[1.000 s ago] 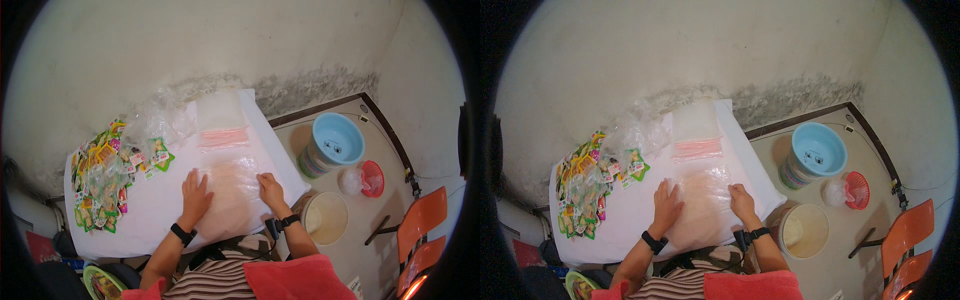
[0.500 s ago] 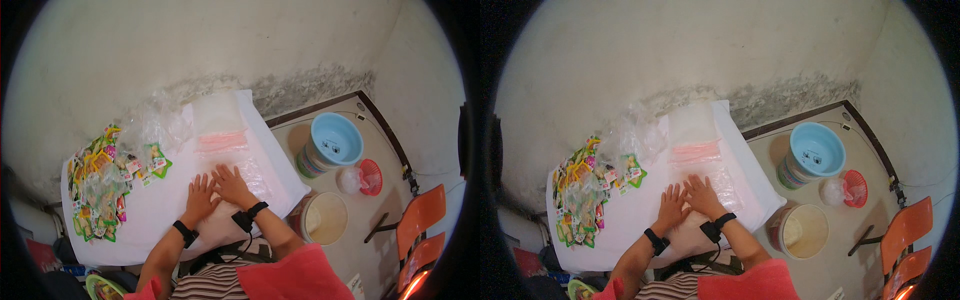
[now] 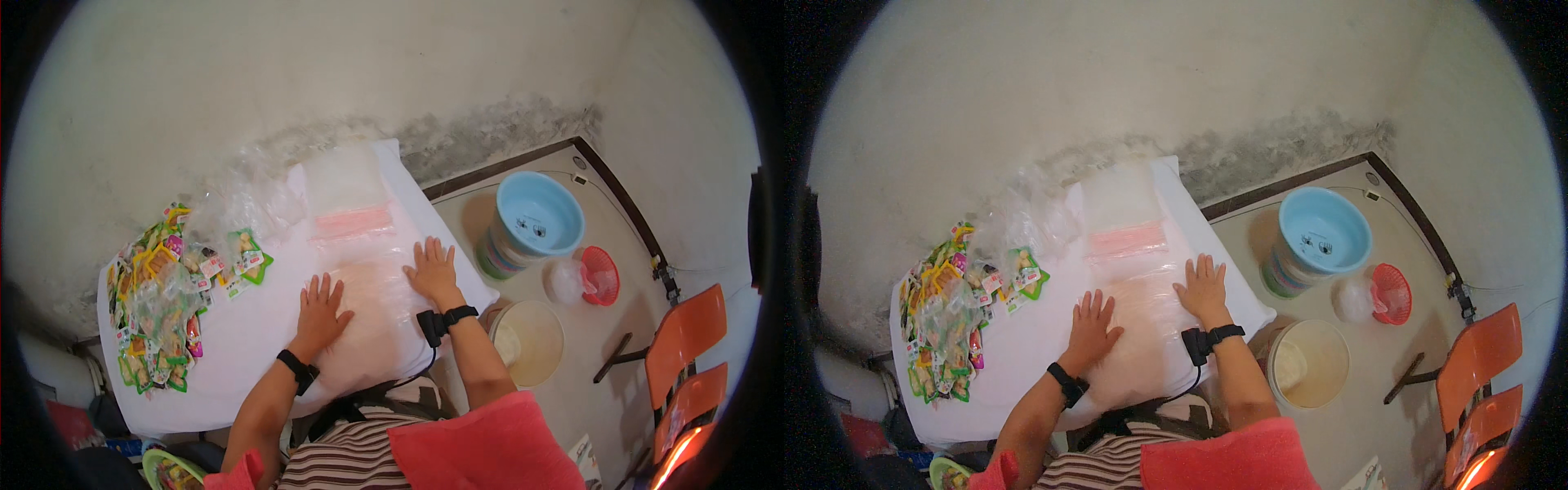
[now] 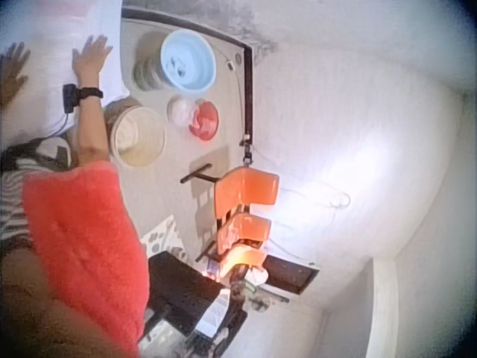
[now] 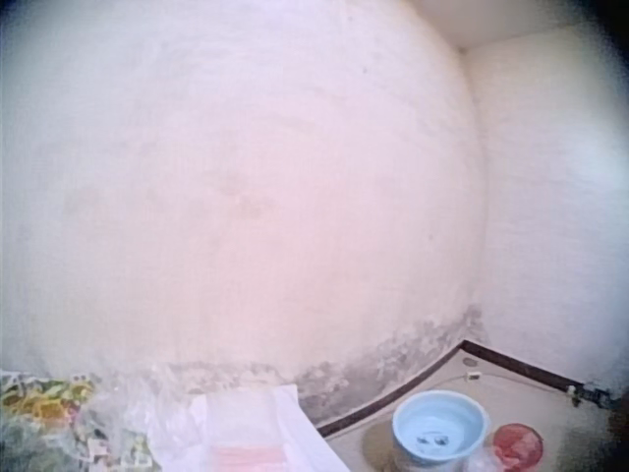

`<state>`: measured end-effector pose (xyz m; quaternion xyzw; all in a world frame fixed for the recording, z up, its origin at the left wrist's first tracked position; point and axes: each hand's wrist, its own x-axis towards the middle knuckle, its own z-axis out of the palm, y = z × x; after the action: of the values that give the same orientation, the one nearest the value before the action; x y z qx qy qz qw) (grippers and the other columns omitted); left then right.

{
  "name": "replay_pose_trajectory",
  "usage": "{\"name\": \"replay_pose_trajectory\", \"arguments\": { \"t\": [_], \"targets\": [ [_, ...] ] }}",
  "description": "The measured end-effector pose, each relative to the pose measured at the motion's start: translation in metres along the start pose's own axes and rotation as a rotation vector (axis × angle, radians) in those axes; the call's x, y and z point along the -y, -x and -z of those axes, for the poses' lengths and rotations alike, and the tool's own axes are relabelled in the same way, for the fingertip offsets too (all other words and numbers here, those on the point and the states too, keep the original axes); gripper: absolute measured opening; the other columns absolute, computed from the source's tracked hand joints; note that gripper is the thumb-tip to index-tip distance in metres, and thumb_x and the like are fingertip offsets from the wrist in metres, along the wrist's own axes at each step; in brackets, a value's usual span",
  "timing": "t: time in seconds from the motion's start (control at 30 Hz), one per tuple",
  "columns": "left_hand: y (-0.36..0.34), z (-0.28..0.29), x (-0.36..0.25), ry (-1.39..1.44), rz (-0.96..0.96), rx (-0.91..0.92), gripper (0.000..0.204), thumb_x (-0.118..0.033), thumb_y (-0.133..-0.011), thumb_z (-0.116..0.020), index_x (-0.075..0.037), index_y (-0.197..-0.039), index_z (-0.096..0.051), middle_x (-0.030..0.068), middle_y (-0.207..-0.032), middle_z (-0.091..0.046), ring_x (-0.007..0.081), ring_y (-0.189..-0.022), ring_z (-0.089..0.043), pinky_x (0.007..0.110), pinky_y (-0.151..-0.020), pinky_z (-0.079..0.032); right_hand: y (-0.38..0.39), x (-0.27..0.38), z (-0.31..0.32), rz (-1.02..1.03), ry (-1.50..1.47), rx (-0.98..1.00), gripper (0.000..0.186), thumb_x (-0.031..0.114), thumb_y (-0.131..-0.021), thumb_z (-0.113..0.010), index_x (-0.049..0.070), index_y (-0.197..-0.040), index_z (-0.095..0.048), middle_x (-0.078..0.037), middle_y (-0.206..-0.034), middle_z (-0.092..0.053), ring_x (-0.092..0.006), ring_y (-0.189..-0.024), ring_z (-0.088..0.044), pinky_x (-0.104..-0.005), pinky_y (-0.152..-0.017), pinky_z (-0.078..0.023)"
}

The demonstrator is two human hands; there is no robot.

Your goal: The person smooths out plastic bags on a table and organizes small green and yellow product packets by hand.

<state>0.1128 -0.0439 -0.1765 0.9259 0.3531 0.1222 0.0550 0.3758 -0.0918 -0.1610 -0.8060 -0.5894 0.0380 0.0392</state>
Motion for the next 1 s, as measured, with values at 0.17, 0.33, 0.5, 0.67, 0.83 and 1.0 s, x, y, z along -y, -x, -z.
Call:
{"name": "replay_pose_trajectory", "arguments": {
  "t": [0.17, 0.33, 0.5, 0.67, 0.83, 1.0],
  "targets": [
    [0.000, 0.005, -0.002, 0.006, 0.077, 0.096, 0.068, -0.044, -0.082, -0.054, -0.009, -0.137, -0.034, 0.0193, -0.144, -0.022, 0.0392, -0.134, -0.015, 0.055, -0.105, -0.015, 0.042, 0.066, 0.003, 0.296, -0.180, -0.195, 0.059, 0.035, -0.086, -0.050, 0.005, -0.135, -0.035, -0.021, -0.142, -0.026, -0.0351, -0.133, -0.022, -0.0588, -0.102, -0.020],
    [0.000, -0.007, 0.006, -0.077, 0.039, 0.096, 0.067, -0.043, -0.083, -0.055, -0.009, -0.137, -0.034, 0.0195, -0.145, -0.021, 0.0391, -0.134, -0.014, 0.055, -0.106, -0.014, 0.074, 0.109, -0.024, 0.477, -0.320, -0.117, 0.057, 0.035, -0.087, -0.049, 0.008, -0.135, -0.035, -0.023, -0.140, -0.029, -0.0369, -0.132, -0.024, -0.0576, -0.103, -0.019],
    [-0.001, 0.002, -0.001, 0.014, 0.069, 0.095, 0.067, -0.042, -0.083, -0.054, -0.009, -0.137, -0.033, 0.0198, -0.145, -0.021, 0.0391, -0.134, -0.014, 0.055, -0.105, -0.014, 0.089, 0.062, -0.030, 0.262, -0.205, -0.105, 0.061, 0.042, -0.085, -0.051, 0.012, -0.136, -0.037, -0.019, -0.143, -0.026, -0.0340, -0.134, -0.021, -0.0577, -0.104, -0.017],
    [-0.001, 0.003, -0.001, 0.002, 0.086, 0.130, 0.070, -0.045, -0.082, -0.054, -0.009, -0.138, -0.032, 0.0198, -0.145, -0.020, 0.0387, -0.135, -0.014, 0.054, -0.106, -0.014, 0.098, 0.014, -0.025, 0.130, -0.160, -0.105, 0.062, 0.044, -0.085, -0.050, 0.011, -0.136, -0.036, -0.018, -0.145, -0.023, -0.0336, -0.135, -0.019, -0.0581, -0.104, -0.015],
    [0.000, 0.004, 0.001, 0.004, 0.099, 0.139, 0.071, -0.046, -0.082, -0.055, -0.009, -0.138, -0.031, 0.0196, -0.146, -0.019, 0.0382, -0.135, -0.011, 0.058, -0.104, -0.012, 0.084, -0.003, -0.016, -0.007, -0.093, -0.255, 0.058, 0.036, -0.086, -0.050, 0.010, -0.136, -0.036, -0.020, -0.144, -0.024, -0.0361, -0.134, -0.019, -0.0591, -0.103, -0.017],
    [-0.013, 0.015, -0.014, -0.018, 0.016, 0.084, 0.075, -0.048, -0.079, -0.056, -0.008, -0.138, -0.032, 0.0188, -0.146, -0.019, 0.0393, -0.135, -0.010, 0.063, -0.102, -0.010, 0.050, 0.023, -0.004, 0.326, -0.099, -0.252, 0.058, 0.038, -0.085, -0.052, 0.011, -0.134, -0.038, -0.021, -0.142, -0.026, -0.0361, -0.133, -0.022, -0.0581, -0.102, -0.021]
  ]
}}
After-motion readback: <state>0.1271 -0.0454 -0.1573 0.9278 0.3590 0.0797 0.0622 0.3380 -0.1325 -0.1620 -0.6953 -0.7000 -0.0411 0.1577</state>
